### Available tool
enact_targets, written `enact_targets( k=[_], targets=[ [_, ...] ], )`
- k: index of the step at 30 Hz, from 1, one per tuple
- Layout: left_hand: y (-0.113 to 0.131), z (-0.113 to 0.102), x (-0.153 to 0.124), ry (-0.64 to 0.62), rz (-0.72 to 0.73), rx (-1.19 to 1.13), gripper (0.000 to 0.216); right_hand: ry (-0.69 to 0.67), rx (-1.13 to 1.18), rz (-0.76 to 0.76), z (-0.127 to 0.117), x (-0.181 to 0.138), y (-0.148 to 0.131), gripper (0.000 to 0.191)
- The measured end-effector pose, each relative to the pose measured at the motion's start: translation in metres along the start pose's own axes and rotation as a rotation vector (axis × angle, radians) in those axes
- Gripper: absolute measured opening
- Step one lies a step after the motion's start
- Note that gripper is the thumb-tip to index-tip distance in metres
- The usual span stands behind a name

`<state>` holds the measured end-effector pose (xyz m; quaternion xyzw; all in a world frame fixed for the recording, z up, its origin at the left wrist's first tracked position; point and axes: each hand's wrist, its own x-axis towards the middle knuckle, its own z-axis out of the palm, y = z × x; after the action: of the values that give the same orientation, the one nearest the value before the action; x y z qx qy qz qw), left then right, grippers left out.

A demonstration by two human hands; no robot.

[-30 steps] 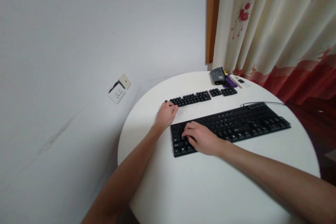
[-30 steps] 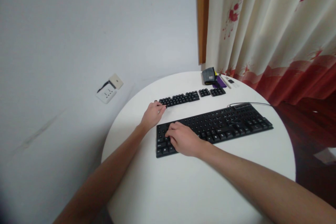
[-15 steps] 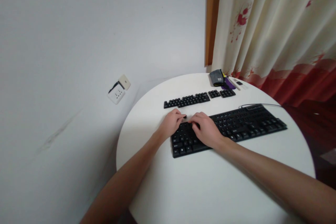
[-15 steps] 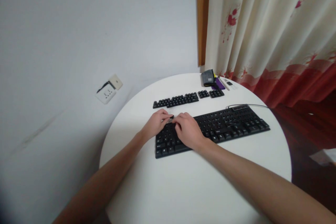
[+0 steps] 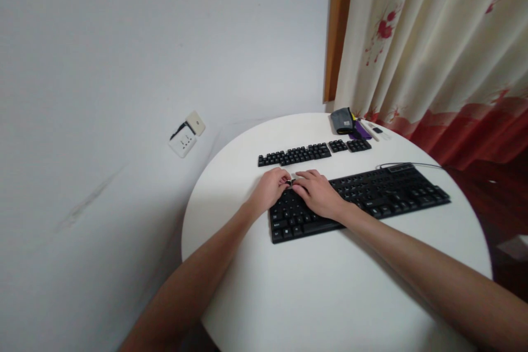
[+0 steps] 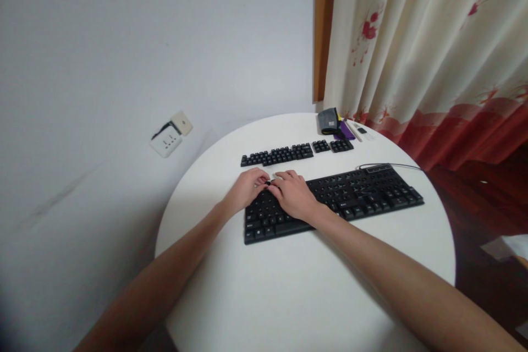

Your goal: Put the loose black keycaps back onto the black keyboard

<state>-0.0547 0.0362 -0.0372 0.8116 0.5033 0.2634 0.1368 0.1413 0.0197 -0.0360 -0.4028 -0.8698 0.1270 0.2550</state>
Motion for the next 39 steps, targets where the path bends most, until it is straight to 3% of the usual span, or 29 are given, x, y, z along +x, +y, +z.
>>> enact_targets(
  k=[5,16,22,27,33,39],
  targets=[
    [-0.002,0.001,0.0,0.03,-0.031,-0.045,0.039,-0.07,-0.042,-0.032,0.002,0.0,0.001,0.038],
    [-0.002,0.002,0.001,-0.021,-0.075,-0.122,0.034,-0.074,-0.034,-0.036,0.003,0.0,0.002,0.037],
    [0.003,-0.003,0.001,0.007,-0.052,-0.052,0.033,0.102,0.096,-0.03,0.005,0.003,0.008,0.016],
    [0.015,-0.016,-0.004,0.027,0.022,0.002,0.032,0.27,0.223,0.01,-0.006,0.0,0.007,0.015],
    [0.038,-0.034,-0.015,-0.107,0.003,-0.183,0.02,0.286,0.3,0.088,-0.025,-0.011,-0.002,0.015],
    [0.047,-0.04,-0.022,-0.379,-0.128,-0.333,0.019,0.18,0.399,0.117,-0.028,-0.016,-0.002,0.009]
  ],
)
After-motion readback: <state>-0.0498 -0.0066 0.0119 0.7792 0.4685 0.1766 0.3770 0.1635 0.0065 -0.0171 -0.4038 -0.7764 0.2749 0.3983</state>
